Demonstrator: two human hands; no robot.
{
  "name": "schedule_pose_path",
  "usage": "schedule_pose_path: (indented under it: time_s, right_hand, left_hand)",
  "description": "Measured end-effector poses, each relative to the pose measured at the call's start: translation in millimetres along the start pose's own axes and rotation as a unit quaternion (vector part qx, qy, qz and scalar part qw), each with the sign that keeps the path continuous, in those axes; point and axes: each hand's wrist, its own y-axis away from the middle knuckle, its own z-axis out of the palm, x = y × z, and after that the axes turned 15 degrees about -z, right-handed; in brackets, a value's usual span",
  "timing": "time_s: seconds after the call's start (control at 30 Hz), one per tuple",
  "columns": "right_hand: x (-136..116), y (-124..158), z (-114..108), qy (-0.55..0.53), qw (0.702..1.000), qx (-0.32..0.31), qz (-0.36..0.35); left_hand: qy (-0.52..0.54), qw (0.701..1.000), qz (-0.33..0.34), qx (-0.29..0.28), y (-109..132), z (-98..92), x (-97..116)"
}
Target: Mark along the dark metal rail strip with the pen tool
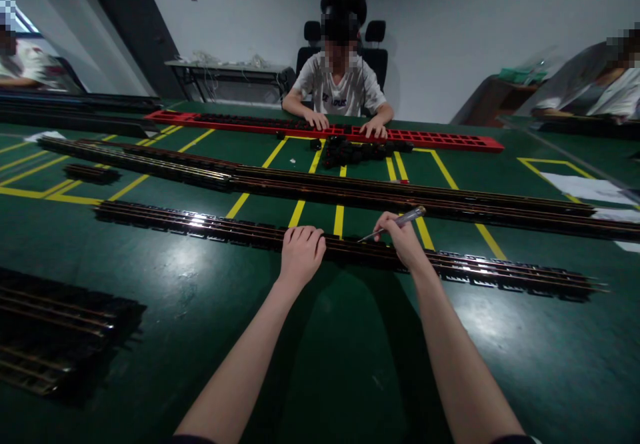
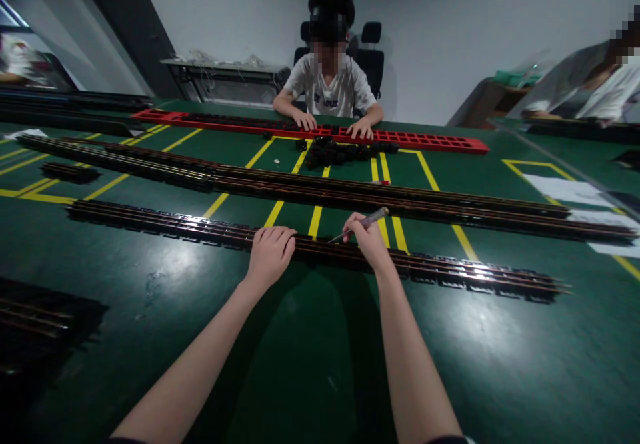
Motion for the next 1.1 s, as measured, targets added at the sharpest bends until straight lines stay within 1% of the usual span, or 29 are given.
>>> schedule_pose_path:
  time_s: [0.17,0.3,0.43,0.57,0.7,0.8,0.9,1.1]
  right_hand:
    - [-4,0,2,0.016,1.0,0.001,-0.006]
    - [-5,0,3,0.027,1.0,0.002,-0.002]
    - [-3,0,5,0.027,1.0,0.005,0.002]
    - [-4,0,14,0.015,1.0,-0.003,-0.004]
    - [-7,-4,26,0.009,1.0,0.0,-0.002]
    - [-8,-7,33,0.007,1.0,0.0,-0.001]
    - [-7,-9,38,-0.002,1.0,-0.002,-0.005]
    - [-8,-12,53,0.003,1.0,-0.007,-0.01]
  left_hand:
    - [0.008,1.0,-0.003,0.008,0,0.9,0]
    - [0.01,1.0,-0.02,0.014,1,1.5,0]
    - [0.019,0.999,-0.016,0.025,0,3.8,-1]
    - [0.031,0.997,-0.039,0.053,-2,4.8,-5]
    - [0.028,0.995,-0.072,0.062,-4,3.0,-10]
    - [0.028,0.993,-0.084,0.078,-3,2.4,-10]
    - [0.028,0.993,-0.076,0.087,-2,2.8,-8]
    - [0.019,0.996,-0.041,0.074,-1,2.1,-4]
